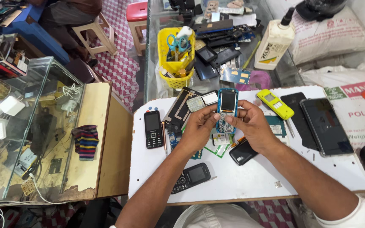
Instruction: The person disassembles a blue mobile phone, removes the battery and keypad, and reassembles the device. They then pick up a black mobile phone and use a screwdriver to remove screws from its back cover. The workspace is cluttered with various phone parts and tools.
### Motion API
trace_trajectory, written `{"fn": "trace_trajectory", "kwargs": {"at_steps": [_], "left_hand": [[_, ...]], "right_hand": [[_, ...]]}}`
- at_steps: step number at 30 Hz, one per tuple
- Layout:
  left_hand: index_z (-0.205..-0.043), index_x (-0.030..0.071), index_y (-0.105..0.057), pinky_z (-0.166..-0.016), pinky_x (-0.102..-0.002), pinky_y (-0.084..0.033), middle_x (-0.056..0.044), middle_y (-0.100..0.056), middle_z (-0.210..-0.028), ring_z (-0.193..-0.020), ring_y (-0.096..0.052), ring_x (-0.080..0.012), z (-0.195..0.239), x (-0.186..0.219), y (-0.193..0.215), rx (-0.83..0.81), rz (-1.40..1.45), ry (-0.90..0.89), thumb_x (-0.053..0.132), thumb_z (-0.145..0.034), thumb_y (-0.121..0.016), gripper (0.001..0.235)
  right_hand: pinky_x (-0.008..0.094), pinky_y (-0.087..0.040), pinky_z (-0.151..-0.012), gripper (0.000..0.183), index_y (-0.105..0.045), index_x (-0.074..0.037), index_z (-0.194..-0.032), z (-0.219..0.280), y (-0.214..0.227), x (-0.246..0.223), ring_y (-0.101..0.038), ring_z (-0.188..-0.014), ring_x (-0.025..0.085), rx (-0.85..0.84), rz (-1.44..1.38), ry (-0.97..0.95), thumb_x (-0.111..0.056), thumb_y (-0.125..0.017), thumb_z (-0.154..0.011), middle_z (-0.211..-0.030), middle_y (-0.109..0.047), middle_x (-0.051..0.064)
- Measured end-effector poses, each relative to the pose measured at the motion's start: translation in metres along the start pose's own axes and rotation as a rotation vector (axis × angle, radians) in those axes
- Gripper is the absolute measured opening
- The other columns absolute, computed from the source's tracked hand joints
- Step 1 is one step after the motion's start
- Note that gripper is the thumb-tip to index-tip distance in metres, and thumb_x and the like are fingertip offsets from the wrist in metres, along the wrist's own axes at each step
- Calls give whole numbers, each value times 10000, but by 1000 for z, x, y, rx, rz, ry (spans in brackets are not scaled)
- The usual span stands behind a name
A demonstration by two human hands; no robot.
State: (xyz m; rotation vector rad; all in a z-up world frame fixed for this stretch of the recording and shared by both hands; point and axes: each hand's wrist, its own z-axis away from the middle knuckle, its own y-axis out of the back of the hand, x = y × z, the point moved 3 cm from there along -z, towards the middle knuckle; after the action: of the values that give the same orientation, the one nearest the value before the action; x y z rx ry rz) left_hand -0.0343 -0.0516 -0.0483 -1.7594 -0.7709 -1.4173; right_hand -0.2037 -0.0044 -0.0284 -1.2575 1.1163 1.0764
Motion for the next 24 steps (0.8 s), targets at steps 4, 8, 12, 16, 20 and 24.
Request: {"fn": "trace_trajectory", "kwargs": {"at_steps": [4, 8, 12, 16, 20, 24], "left_hand": [[-1398, 8, -604, -892, -285, -555, -51, -730, -1135, -994, -663, -91, -2, 2, 0, -41, 182, 68, 113, -1060, -564, 356], [-1389, 22, -596, -911, -305, -567, -58, -737, -1124, -998, -683, -109, -1, 4, 1, -75, 273, 120, 130, -1052, -567, 355], [-1346, 13, -603, -907, -314, -564, -64, -734, -1100, -987, -680, -110, -2, 5, 1, -59, 264, 100, 150, -1059, -578, 319], [-1328, 18, -594, -888, -311, -559, -83, -746, -1055, -949, -684, -118, -4, 3, 5, 41, 225, 118, 168, -1044, -595, 321], [-1336, 32, -572, -888, -310, -568, -66, -749, -1037, -955, -691, -113, -3, 4, 5, 26, 263, 145, 200, -1030, -604, 350], [-1335, 28, -566, -841, -291, -566, -88, -744, -995, -918, -687, -119, -1, 5, 1, 18, 303, 165, 168, -975, -691, 406]], "right_hand": [[247, -541, -814, 457, -589, -19, -1292, -1, 3, 5, -697, -905, 97, -12, -125, -42, -116, -764, -881, -1013, -756, 52], [237, -501, -756, 465, -590, -33, -1310, -2, 13, 15, -678, -881, 86, -6, -183, -84, -144, -763, -893, -1002, -748, 39], [253, -455, -717, 415, -610, -30, -1320, -5, 22, 26, -630, -859, 83, -1, -174, -76, -150, -762, -954, -1016, -723, 53], [326, -541, -837, 364, -629, -5, -1266, -7, 28, 24, -676, -924, 115, 7, -228, -72, -164, -726, -953, -1049, -716, 48], [336, -545, -876, 375, -632, 11, -1259, -5, 27, 20, -697, -952, 129, 6, -177, -81, -168, -694, -936, -1076, -732, 60], [338, -531, -877, 362, -644, 14, -1278, -5, 25, 18, -675, -946, 132, 13, -156, -77, -149, -697, -959, -1070, -718, 66]]}}
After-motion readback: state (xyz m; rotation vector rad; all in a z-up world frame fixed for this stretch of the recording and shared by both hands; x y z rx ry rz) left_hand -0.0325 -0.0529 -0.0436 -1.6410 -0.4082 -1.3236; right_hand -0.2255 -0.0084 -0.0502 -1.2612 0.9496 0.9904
